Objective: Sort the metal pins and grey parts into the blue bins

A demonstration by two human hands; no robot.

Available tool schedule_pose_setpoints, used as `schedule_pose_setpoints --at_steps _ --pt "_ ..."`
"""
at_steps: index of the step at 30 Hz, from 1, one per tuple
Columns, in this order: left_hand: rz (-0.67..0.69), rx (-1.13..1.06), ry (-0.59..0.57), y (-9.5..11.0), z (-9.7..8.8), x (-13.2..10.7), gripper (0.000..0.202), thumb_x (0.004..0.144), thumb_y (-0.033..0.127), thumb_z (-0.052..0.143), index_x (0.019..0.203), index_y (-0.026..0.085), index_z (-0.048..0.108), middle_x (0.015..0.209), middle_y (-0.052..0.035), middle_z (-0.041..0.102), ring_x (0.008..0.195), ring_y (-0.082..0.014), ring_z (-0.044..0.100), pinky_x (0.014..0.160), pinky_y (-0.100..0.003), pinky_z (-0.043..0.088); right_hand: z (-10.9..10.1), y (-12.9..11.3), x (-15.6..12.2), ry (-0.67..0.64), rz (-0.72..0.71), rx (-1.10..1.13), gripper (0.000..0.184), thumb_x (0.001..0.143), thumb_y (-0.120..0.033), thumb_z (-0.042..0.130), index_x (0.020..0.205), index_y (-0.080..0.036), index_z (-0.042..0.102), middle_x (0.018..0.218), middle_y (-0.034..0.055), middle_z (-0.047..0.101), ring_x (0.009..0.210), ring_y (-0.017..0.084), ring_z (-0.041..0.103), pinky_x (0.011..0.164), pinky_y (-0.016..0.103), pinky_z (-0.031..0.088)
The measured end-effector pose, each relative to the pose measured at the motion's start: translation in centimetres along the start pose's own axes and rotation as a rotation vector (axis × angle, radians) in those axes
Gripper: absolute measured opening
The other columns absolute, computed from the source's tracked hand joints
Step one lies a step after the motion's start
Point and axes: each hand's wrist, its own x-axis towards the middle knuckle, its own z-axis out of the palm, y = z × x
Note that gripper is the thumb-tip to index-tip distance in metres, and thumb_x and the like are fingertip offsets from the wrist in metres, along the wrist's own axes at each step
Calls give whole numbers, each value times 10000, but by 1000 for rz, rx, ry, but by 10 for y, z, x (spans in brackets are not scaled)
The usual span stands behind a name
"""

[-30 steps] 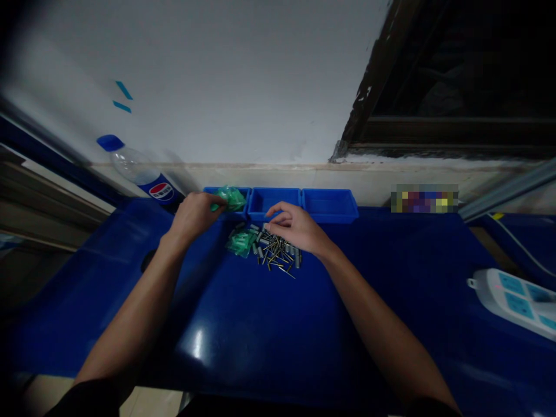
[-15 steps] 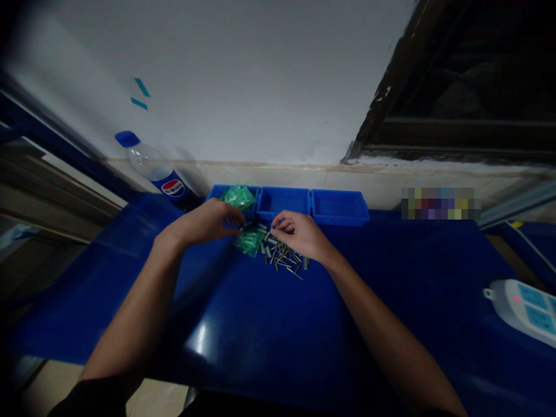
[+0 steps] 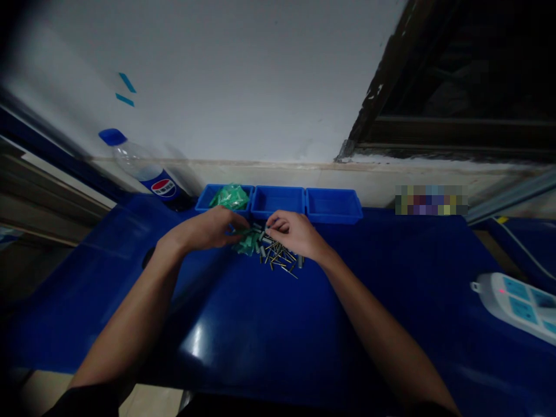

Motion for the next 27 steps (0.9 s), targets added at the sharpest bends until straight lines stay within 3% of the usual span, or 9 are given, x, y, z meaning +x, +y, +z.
schedule_pose_setpoints --at_steps 5,7,10,14,18,23,25,27 --pt "-15 -144 324 13 -8 0 283 934 146 583 1077 236 810 1009 -56 823 892 -206 756 835 -332 562 -1 -2 2 27 38 77 362 787 -351 848 1104 -235 716 1015 66 768 803 202 735 786 395 609" --pt "7 -286 392 20 -9 1 252 938 187 606 1081 230 810 1028 -50 825 911 -203 767 841 -329 584 -3 -6 2 -5 57 167 305 795 -375 839 1036 -225 728 948 59 769 789 197 731 793 393 605" --pt "-20 -468 428 27 -6 2 234 915 256 662 1097 201 798 964 -56 823 855 -201 773 802 -326 616 -7 -13 1 -37 90 240 203 801 -379 828 862 -217 722 811 46 742 726 189 704 753 386 592" --pt "-2 -572 356 32 -4 2 335 848 278 741 1169 186 770 925 -55 816 826 -201 774 756 -304 636 -10 -16 0 -12 99 254 247 773 -421 850 835 -222 718 754 31 719 702 186 684 717 375 572" --pt "-38 -459 458 30 -9 -2 253 870 260 702 1100 176 769 984 -67 811 853 -203 772 768 -299 637 -8 -12 2 67 87 264 258 802 -436 818 925 -229 726 820 45 762 732 186 699 705 362 560" --pt "-274 -103 799 2 -16 -11 268 898 227 672 1145 162 752 1023 -108 793 905 -230 755 845 -337 619 -9 -8 3 85 84 236 237 864 -422 752 1019 -245 719 983 83 813 789 203 729 720 382 570" --pt "-361 -11 813 -10 -14 -12 277 926 217 646 1179 173 751 1054 -117 784 909 -238 754 866 -352 608 -9 -7 3 69 80 233 218 870 -419 748 999 -245 722 980 85 813 793 208 732 719 387 570" --pt "-440 87 691 -19 -9 -10 283 930 203 638 1182 202 769 1107 -124 783 980 -278 757 904 -388 597 -8 -7 3 53 75 238 204 873 -414 748 987 -247 726 971 83 812 792 208 732 716 386 568"
